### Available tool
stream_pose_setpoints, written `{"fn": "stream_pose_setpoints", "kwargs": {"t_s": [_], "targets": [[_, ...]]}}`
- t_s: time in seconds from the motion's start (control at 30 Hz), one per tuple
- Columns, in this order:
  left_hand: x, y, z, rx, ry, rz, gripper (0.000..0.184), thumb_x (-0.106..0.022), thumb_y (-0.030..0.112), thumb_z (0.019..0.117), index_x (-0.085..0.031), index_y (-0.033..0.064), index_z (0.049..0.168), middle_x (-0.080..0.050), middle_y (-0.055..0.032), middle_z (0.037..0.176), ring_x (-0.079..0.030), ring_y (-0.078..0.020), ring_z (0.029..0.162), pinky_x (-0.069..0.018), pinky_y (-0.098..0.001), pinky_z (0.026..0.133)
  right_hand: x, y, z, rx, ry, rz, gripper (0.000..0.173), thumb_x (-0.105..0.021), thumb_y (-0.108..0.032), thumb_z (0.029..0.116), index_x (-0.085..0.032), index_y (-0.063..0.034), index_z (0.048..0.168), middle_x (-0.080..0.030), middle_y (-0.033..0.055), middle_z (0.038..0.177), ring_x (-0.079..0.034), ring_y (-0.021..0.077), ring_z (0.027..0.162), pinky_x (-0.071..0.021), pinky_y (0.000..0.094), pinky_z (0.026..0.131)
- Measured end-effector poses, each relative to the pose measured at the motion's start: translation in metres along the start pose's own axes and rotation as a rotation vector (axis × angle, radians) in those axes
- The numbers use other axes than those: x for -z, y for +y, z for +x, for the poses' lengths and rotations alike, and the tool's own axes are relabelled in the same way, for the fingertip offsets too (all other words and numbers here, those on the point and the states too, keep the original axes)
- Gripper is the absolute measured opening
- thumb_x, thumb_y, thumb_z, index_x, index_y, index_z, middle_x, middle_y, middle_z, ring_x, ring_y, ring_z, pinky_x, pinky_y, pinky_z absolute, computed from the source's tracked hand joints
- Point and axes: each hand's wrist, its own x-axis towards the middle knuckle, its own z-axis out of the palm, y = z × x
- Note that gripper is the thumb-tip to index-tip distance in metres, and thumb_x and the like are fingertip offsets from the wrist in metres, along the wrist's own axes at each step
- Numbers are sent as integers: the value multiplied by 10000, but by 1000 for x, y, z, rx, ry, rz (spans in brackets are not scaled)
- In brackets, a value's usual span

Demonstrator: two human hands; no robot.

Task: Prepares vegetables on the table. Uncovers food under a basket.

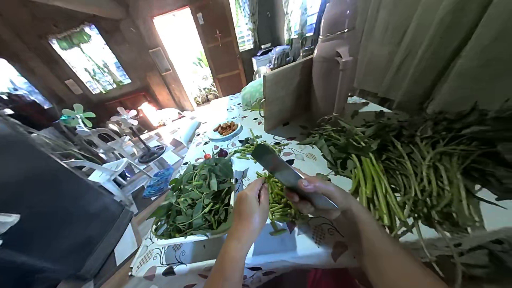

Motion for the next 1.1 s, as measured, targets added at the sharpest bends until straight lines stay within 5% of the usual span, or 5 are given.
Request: {"fn": "stream_pose_setpoints", "kwargs": {"t_s": [0.17,0.47,0.73,0.87,1.1], "targets": [[-1,-2,0,-18,5,28,329,-470,182,1077,-691,-4,1233,-718,-129,1067,-663,-153,890,-529,-321,838,-13,-4,4,-55,129,-191,789,-740,-506,782,-375,-157,1389,-514,-112,792,-401,-52,521,-352,110,467],[7,2,-2,52,-54,65,271,-479,124,1057,-707,-14,1106,-668,-90,882,-605,-103,699,-525,-263,684,-28,-7,4,-43,202,-332,1015,-771,-358,735,-174,-87,1511,-593,-92,909,-604,-53,750,-518,142,690],[4,19,-12,49,-4,244,181,-584,104,982,-716,-13,944,-684,-116,811,-670,-216,747,-549,-396,712,-47,8,16,-55,636,-749,841,-793,-508,740,-468,-117,1410,-682,105,1003,-679,225,885,-561,483,779],[1,10,-7,62,-11,168,305,-462,162,1080,-705,-21,1098,-669,-109,859,-619,-164,699,-530,-328,696,-33,-4,10,-59,614,-448,702,-721,-315,893,-346,-79,1437,-595,21,870,-563,57,684,-492,250,639],[-4,13,18,148,-174,152,309,-412,152,1101,-617,20,1290,-660,-114,983,-638,-170,803,-538,-329,779,-4,4,-3,-17,174,-71,800,-704,-530,795,-345,-195,1426,-521,-104,804,-421,-44,531,-371,110,482]]}}
